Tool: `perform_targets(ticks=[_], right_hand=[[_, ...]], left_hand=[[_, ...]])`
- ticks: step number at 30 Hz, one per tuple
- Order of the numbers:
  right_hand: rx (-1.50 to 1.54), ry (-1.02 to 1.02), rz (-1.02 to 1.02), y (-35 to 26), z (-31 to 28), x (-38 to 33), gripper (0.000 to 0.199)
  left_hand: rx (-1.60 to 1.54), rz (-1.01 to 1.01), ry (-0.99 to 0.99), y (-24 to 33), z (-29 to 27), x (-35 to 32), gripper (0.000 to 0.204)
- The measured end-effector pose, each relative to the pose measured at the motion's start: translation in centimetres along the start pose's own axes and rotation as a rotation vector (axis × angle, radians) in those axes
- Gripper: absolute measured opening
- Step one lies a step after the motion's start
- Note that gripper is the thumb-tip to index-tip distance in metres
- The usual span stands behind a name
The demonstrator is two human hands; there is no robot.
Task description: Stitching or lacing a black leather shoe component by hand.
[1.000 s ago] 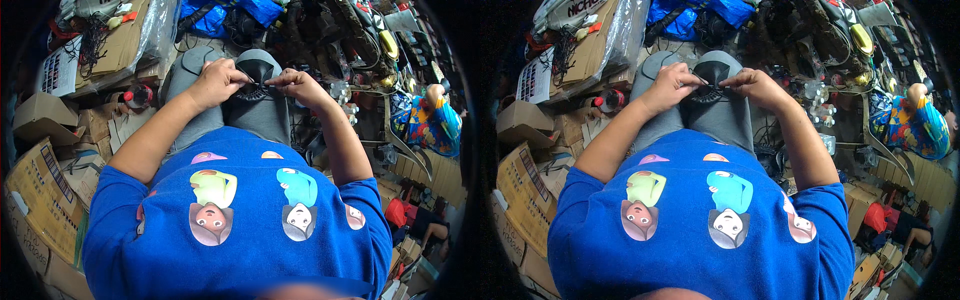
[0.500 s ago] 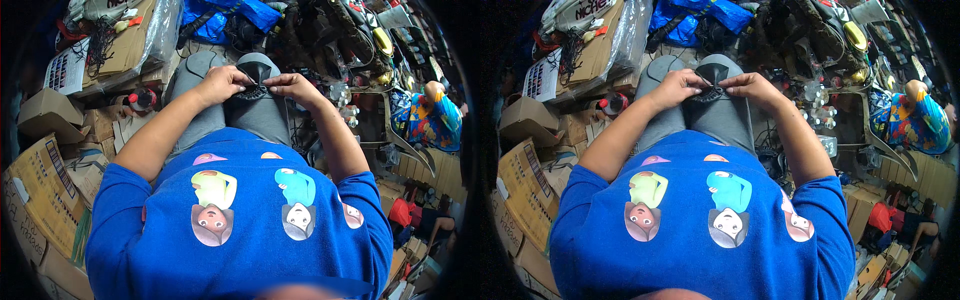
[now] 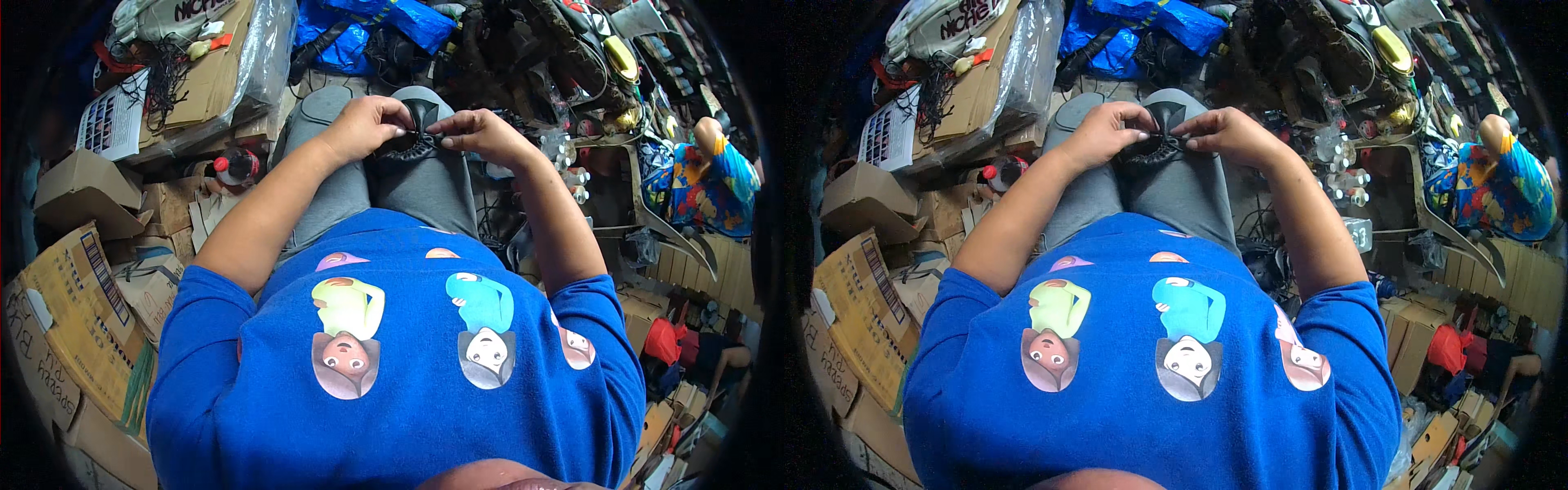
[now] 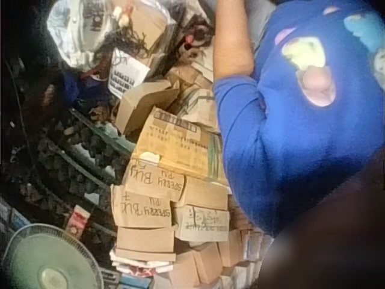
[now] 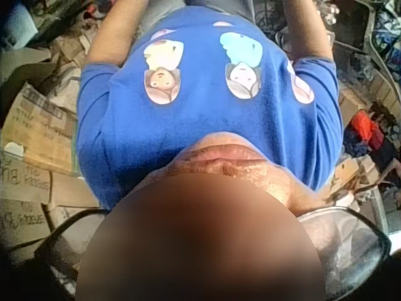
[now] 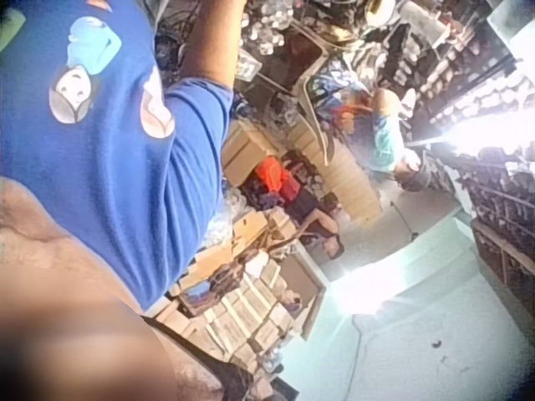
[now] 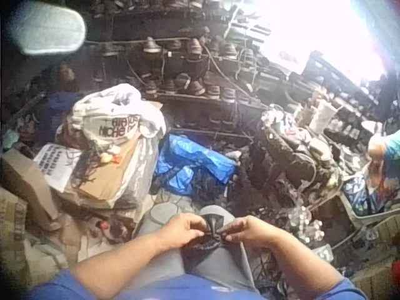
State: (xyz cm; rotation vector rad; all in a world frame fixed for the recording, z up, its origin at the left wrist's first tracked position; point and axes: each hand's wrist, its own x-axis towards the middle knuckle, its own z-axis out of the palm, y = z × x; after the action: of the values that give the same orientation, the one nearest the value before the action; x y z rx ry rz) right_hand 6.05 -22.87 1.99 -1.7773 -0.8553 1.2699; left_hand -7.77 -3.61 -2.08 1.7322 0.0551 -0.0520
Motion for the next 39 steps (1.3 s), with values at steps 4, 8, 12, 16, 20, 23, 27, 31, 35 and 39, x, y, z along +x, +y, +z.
perform_targets(ticks=[4,8,12,16,20,23,27,31,35,39], right_hand=[[-0.125,-0.015,-0.047,0.9,-0.1,-0.4,0.034],[0.073,0.02,0.014,0.8,0.7,-0.5,0.034],[0.184,0.074,0.045,1.9,0.6,0.4,0.028],[0.238,0.052,0.019,1.2,1.0,1.1,0.019],[0.075,0.049,0.026,0.8,0.5,1.4,0.014],[-0.006,0.045,0.033,0.2,0.6,1.2,0.011],[-0.464,0.182,-0.257,-0.9,1.5,0.7,0.009],[-0.293,0.16,-0.221,-0.3,0.9,0.5,0.011],[0.015,0.138,-0.011,1.5,-0.4,0.1,0.013],[0.038,0.157,-0.059,2.6,-0.2,-0.7,0.013]], left_hand=[[0.042,0.028,0.117,1.1,0.7,-1.3,0.014],[0.082,-0.132,0.173,0.0,1.2,-1.5,0.015],[0.005,-0.135,0.117,-1.8,1.7,-0.1,0.015],[-0.081,-0.124,0.073,-2.3,1.9,0.5,0.016],[-0.007,-0.139,0.061,-0.4,1.5,0.3,0.011],[0.389,0.233,0.247,-0.6,1.7,0.1,0.009],[0.312,0.093,0.181,-0.4,1.4,-0.3,0.009],[0.315,0.109,0.234,0.0,0.9,-1.6,0.008],[0.437,0.081,0.239,0.4,0.2,-2.6,0.009],[0.451,0.1,0.094,1.0,0.6,-1.6,0.014]])
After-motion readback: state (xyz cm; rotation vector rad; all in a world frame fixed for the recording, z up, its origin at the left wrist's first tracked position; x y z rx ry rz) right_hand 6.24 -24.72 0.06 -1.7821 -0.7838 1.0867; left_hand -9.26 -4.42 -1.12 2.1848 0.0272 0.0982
